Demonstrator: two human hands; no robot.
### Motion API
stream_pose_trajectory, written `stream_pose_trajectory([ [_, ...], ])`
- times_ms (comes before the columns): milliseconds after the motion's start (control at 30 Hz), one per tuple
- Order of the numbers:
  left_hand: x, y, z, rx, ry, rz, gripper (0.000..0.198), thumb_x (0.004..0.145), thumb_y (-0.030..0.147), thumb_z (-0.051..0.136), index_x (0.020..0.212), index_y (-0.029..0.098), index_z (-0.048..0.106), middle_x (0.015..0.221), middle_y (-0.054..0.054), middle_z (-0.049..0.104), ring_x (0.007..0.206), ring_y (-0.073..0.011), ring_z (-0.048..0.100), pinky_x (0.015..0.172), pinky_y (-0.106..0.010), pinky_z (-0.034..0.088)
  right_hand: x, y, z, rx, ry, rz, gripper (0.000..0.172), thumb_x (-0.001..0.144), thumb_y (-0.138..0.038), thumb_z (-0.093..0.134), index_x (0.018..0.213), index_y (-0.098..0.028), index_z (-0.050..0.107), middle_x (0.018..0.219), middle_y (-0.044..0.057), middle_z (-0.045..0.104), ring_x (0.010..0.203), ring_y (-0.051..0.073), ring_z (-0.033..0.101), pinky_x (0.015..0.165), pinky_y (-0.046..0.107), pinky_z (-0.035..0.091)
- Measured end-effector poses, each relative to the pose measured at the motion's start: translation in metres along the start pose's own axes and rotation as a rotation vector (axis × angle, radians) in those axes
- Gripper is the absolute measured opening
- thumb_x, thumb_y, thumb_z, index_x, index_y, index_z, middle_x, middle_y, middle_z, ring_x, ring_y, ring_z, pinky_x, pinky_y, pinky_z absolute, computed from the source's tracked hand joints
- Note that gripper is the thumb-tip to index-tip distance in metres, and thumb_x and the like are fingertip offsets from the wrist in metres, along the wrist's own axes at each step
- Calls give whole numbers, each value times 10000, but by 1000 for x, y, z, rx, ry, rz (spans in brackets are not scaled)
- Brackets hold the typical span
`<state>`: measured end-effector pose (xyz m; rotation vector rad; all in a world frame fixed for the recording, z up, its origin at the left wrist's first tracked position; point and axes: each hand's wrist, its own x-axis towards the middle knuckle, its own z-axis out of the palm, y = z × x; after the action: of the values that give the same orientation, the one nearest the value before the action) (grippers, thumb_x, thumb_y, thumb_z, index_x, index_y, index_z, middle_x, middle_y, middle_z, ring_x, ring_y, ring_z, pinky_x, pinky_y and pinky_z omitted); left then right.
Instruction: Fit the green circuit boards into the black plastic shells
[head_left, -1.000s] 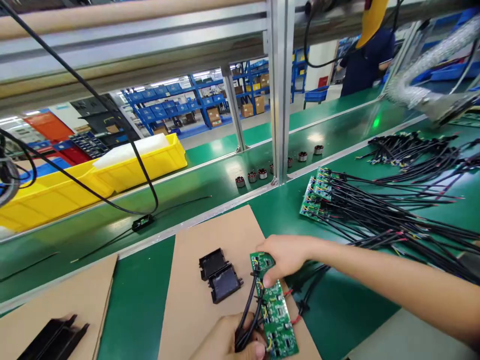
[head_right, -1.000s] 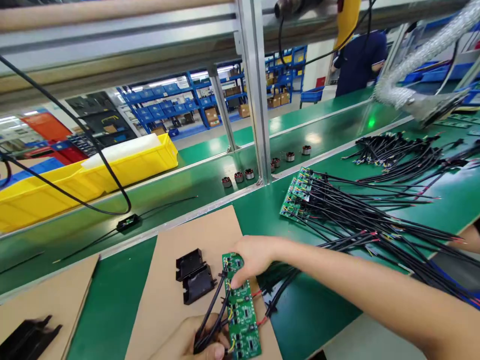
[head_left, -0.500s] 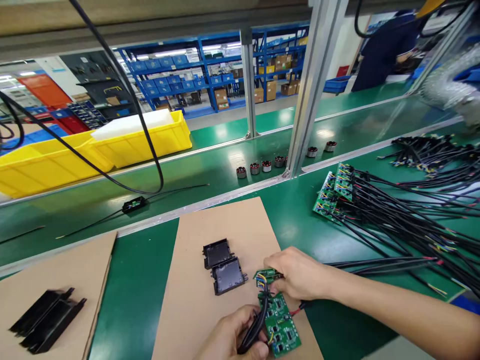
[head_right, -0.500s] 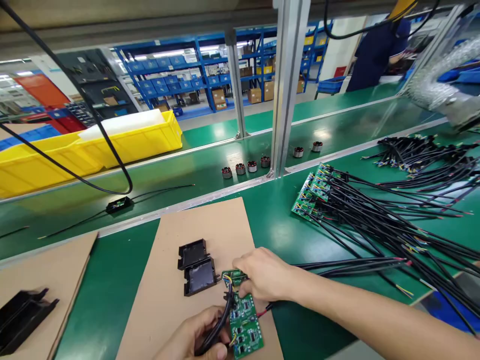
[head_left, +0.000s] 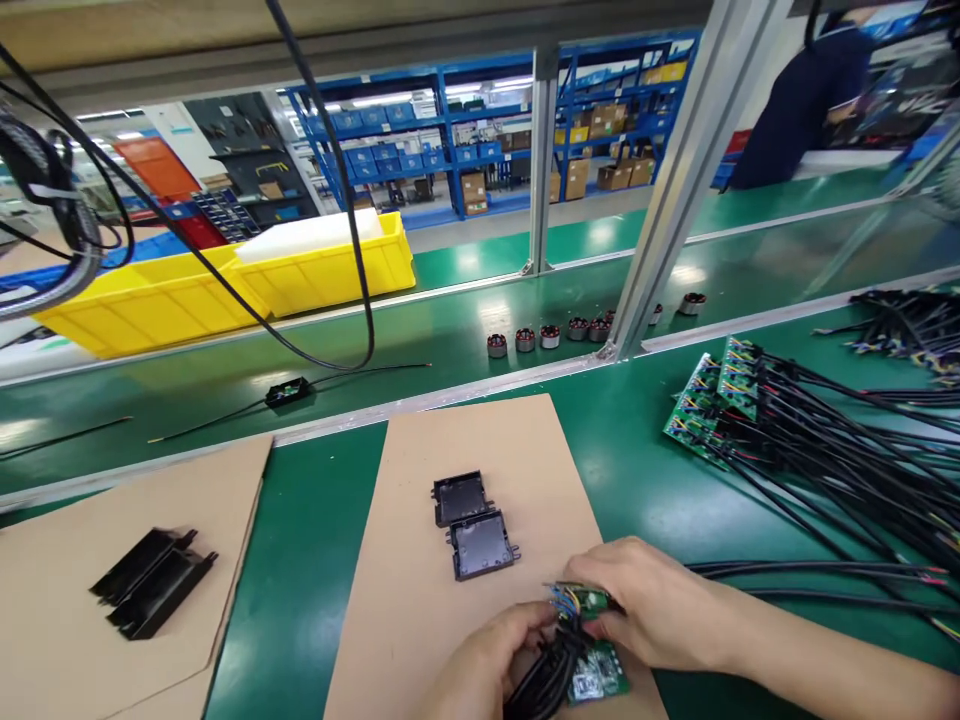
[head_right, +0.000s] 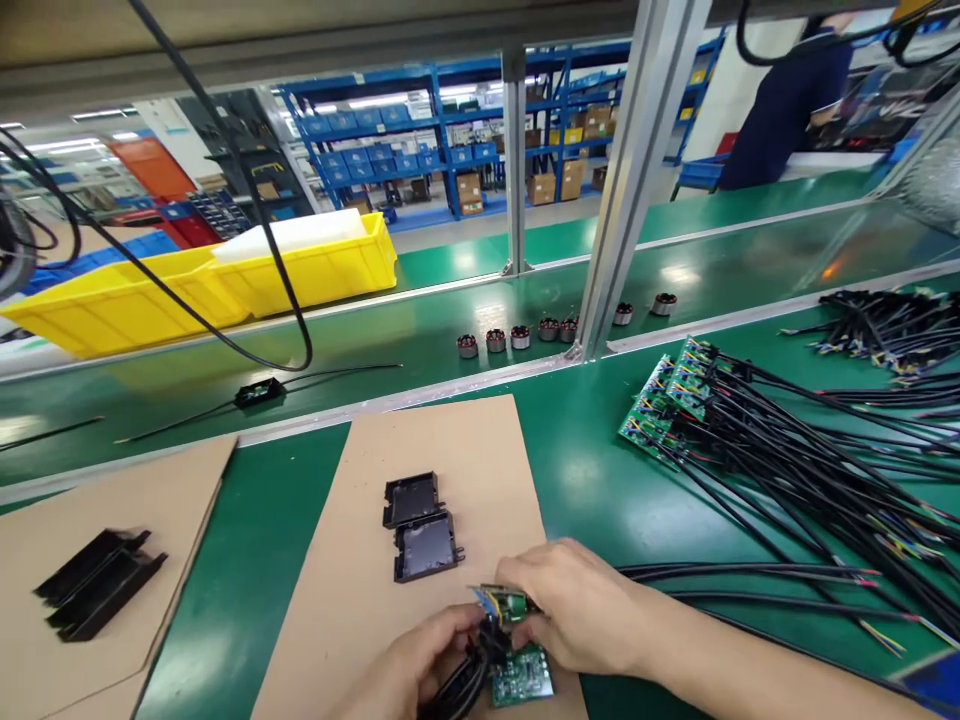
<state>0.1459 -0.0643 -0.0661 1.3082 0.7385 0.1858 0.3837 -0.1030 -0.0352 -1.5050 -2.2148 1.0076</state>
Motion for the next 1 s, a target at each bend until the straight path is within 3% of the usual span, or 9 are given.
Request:
stream_pose_trajectory([
  [167,-19,12,-6,354,8,71,534,843,451,635,1331,243,580,1206,-117,670,1073,-332,633,920,-407,493,1,0,-27,35,39,-35,226,762,-223,727,953,-214,608,908,7,630,855,188,587,713,250,429],
  [233,-30,14,-18,587,76,121,454,905,411,537,1333,266,582,1145,-115,705,984,-322,686,817,-387,551,4,-5,-41,44,51,-12,31,863,-176,603,876,-203,611,842,-2,627,788,160,575,703,247,415],
  [300,-40,19,-34,726,178,198,415,890,363,552,1292,287,618,1109,-103,723,946,-319,705,789,-385,571,11,-14,-49,49,79,-20,138,906,-129,515,831,-196,609,792,-8,620,753,145,561,699,244,402],
  [433,-45,47,-52,705,344,203,543,860,226,528,1395,311,491,1249,-65,657,1066,-267,652,905,-379,523,34,-35,-46,3,153,-66,174,923,-117,470,832,-182,603,796,7,596,751,149,543,703,259,395],
  [500,-39,63,-50,621,416,155,603,815,194,534,1406,280,449,1164,-66,676,935,-226,662,809,-337,537,47,-42,-41,1,164,-91,170,927,-127,472,845,-180,610,827,15,599,780,153,548,726,266,397],
  [600,-23,74,-43,602,460,106,420,813,282,569,1229,220,555,857,-22,668,621,-156,576,568,-254,466,64,-41,-37,72,129,-89,174,937,-146,473,992,-205,626,898,12,627,831,153,567,750,264,406],
  [733,-7,68,-43,747,541,127,186,876,366,513,919,200,587,680,27,562,520,-122,482,507,-236,353,78,-37,-32,133,37,51,260,930,-179,485,1187,-191,521,803,0,634,729,151,582,663,253,422],
  [833,1,63,-48,797,588,129,120,849,316,527,800,207,528,593,58,489,509,-122,456,504,-240,313,84,-52,-19,-156,141,89,248,863,-96,473,1097,-160,521,842,50,632,754,192,593,648,289,420],
  [1000,4,63,-62,701,477,49,139,854,275,513,728,218,507,597,62,492,553,-124,469,515,-234,333,90,-66,-6,-562,90,-161,252,852,-150,503,1100,-183,535,893,76,601,757,247,586,560,317,370],
])
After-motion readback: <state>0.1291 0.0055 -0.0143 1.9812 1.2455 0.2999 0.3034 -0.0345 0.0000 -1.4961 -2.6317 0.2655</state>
